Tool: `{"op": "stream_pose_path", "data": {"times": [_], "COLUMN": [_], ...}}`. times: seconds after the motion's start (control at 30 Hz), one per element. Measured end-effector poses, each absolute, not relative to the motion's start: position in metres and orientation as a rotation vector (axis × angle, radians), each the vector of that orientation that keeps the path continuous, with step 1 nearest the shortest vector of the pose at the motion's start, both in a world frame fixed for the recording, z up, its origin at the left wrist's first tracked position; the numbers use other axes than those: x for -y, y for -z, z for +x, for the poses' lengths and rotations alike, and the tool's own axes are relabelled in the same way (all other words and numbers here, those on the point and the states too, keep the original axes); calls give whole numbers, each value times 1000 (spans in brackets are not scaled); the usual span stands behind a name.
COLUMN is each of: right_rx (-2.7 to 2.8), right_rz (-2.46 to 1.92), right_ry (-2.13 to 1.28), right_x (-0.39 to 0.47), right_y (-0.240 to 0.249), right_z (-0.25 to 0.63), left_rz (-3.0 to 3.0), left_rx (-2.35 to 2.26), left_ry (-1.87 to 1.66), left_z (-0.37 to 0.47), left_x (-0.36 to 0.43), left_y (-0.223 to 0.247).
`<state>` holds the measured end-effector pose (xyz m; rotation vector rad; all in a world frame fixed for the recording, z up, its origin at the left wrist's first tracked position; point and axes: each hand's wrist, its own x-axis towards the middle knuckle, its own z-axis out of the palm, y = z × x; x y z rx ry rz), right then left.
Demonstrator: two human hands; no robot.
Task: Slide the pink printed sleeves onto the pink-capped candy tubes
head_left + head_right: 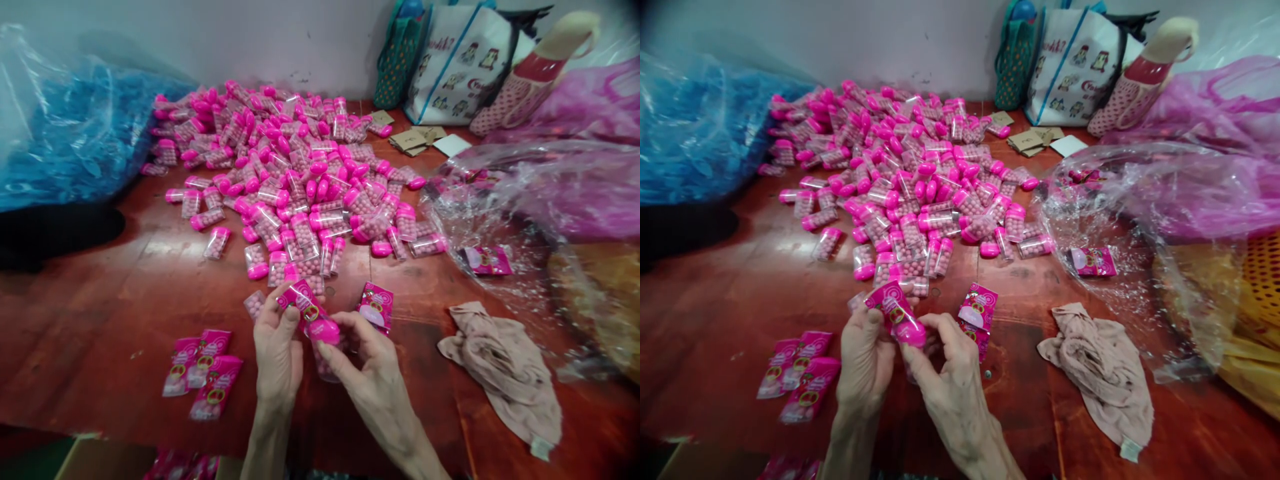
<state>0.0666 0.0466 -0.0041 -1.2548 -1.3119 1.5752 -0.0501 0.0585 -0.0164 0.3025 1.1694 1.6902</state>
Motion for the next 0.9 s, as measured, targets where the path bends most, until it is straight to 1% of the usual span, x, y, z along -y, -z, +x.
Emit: {"op": "stream_pose_path", "data": {"times": [0.13, 0.3, 0.53, 0.63, 0.83, 0.9], "right_rx": [1238, 991, 1306, 1439, 1478, 1501], "right_rz": [-1266, -1284, -1309, -1384, -1356, -1389], "right_ry": [-1500, -1494, -1311, -1193, -1236, -1190], "right_x": [-49, -46, -40, -41, -37, -33], "right_y": [6, 10, 16, 15, 17, 19], "right_z": [66, 61, 56, 57, 58, 57], "left_rz": [263, 198, 263, 294, 248, 248], "left_rx": [-1135, -1168, -1058, -1047, -1061, -1064], "left_ry": [-1469, -1479, -1351, -1362, -1353, -1331], "left_z": [-44, -34, -33, -36, -36, -36], "left_x": [-57, -58, -56, -56, -57, -58], "left_y": [17, 14, 14, 17, 19, 18]}}
